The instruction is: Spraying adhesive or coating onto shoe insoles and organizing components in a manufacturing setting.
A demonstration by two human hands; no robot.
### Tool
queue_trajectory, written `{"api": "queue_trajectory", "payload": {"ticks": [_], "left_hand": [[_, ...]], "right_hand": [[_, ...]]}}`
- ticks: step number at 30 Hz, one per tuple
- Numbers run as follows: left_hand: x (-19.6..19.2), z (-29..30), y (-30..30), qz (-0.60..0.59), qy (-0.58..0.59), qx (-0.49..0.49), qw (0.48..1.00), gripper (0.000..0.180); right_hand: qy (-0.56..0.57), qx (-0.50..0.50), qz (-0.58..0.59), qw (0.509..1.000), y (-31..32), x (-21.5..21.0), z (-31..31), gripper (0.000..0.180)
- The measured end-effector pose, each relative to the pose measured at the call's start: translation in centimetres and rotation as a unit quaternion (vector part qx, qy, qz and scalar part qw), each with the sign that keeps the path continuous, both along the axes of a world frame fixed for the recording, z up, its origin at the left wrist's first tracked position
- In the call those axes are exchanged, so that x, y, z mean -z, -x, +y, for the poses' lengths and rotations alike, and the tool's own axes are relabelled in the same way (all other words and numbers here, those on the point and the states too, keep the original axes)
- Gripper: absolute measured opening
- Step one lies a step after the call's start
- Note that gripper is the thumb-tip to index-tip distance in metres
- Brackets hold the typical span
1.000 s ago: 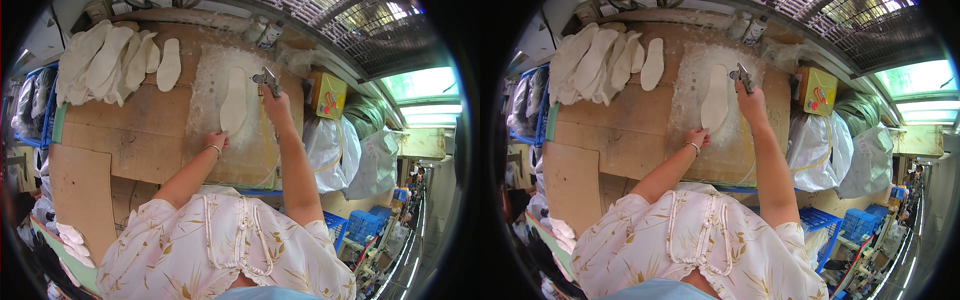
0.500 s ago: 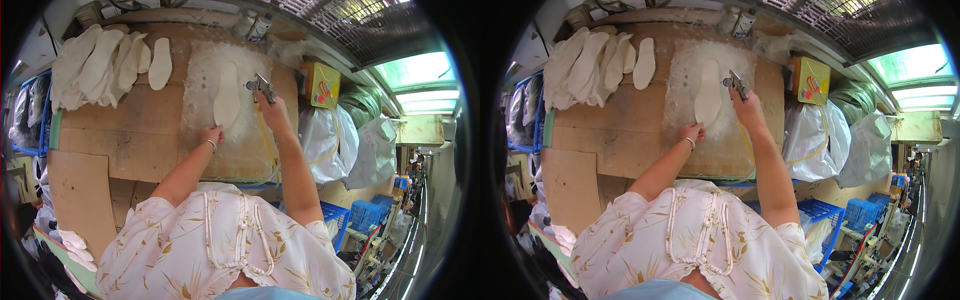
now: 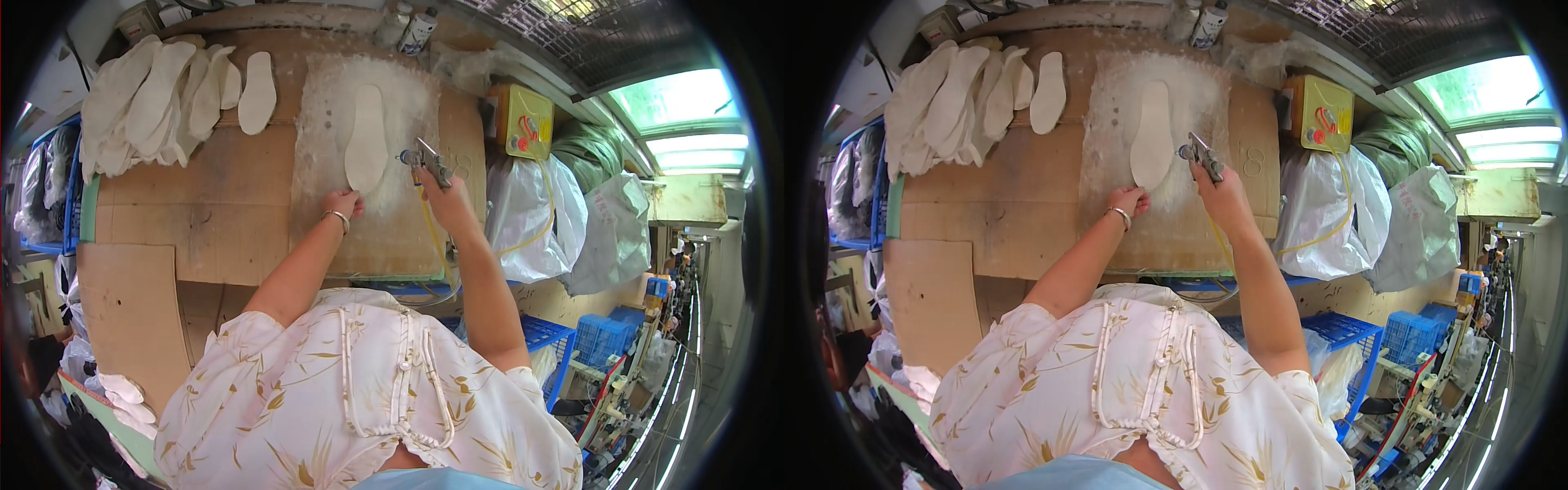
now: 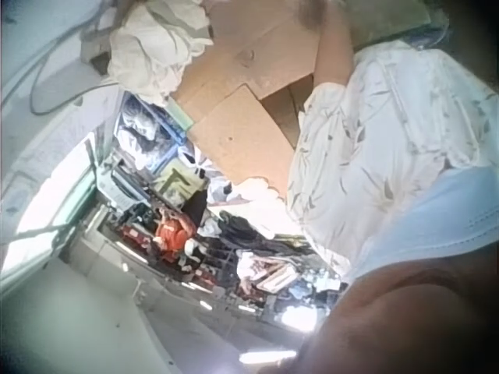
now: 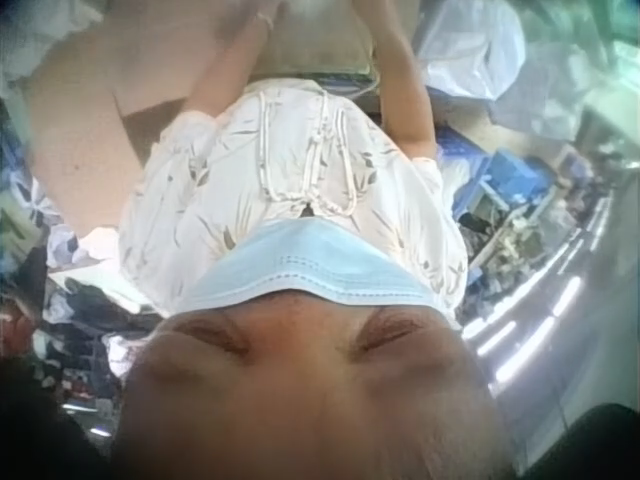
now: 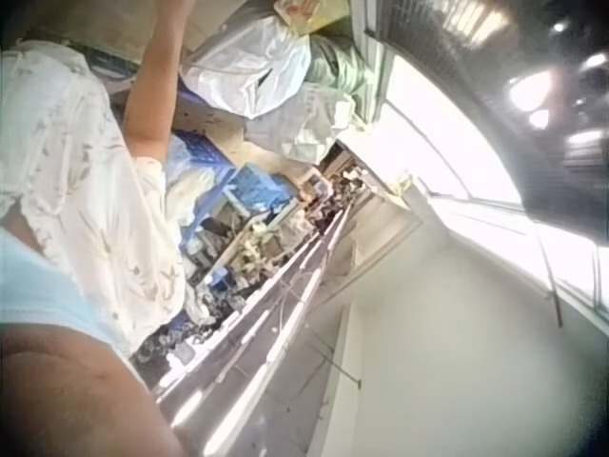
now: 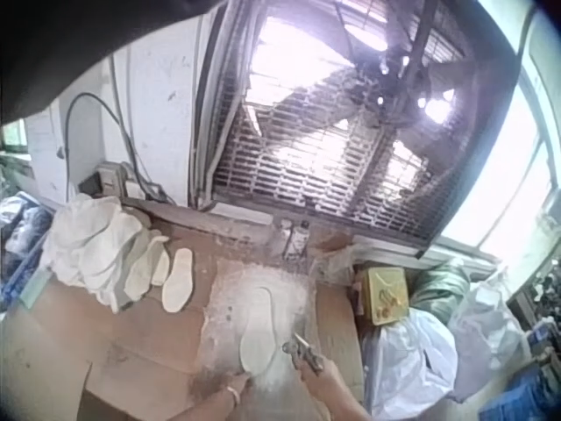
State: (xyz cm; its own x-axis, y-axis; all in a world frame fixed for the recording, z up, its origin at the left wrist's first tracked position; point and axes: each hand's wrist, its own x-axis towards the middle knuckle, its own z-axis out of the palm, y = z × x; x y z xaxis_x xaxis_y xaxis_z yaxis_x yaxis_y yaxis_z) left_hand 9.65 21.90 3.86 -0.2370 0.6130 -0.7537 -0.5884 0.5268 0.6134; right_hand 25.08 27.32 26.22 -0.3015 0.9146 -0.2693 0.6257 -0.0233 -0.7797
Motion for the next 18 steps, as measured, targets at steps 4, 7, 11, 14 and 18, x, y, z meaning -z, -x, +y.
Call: {"api": "queue_trajectory", "payload": {"ticks": [4,7,11,14,18], "left_hand": [[0.1,0.0,-0.1,-0.006,0.004,-0.001,1.000,0.014],[0.3,-0.1,0.1,-0.011,0.008,-0.005,1.000,0.014],[0.1,0.1,0.0,-0.016,0.007,-0.007,1.000,0.014],[-0.1,0.1,0.0,-0.011,0.011,-0.012,1.000,0.014],[-0.2,0.1,0.0,-0.017,0.001,-0.033,0.999,0.010]], "right_hand": [[-0.009,0.006,0.032,0.999,-1.1,1.2,-1.4,0.029],[0.005,-0.005,0.036,0.999,-1.6,1.9,-2.3,0.030],[0.011,-0.018,0.009,1.000,-2.3,2.1,-3.4,0.033],[0.020,-0.032,0.004,0.999,-2.6,2.5,-4.2,0.034],[0.009,-0.050,0.010,0.999,-2.2,3.2,-4.8,0.035]]}}
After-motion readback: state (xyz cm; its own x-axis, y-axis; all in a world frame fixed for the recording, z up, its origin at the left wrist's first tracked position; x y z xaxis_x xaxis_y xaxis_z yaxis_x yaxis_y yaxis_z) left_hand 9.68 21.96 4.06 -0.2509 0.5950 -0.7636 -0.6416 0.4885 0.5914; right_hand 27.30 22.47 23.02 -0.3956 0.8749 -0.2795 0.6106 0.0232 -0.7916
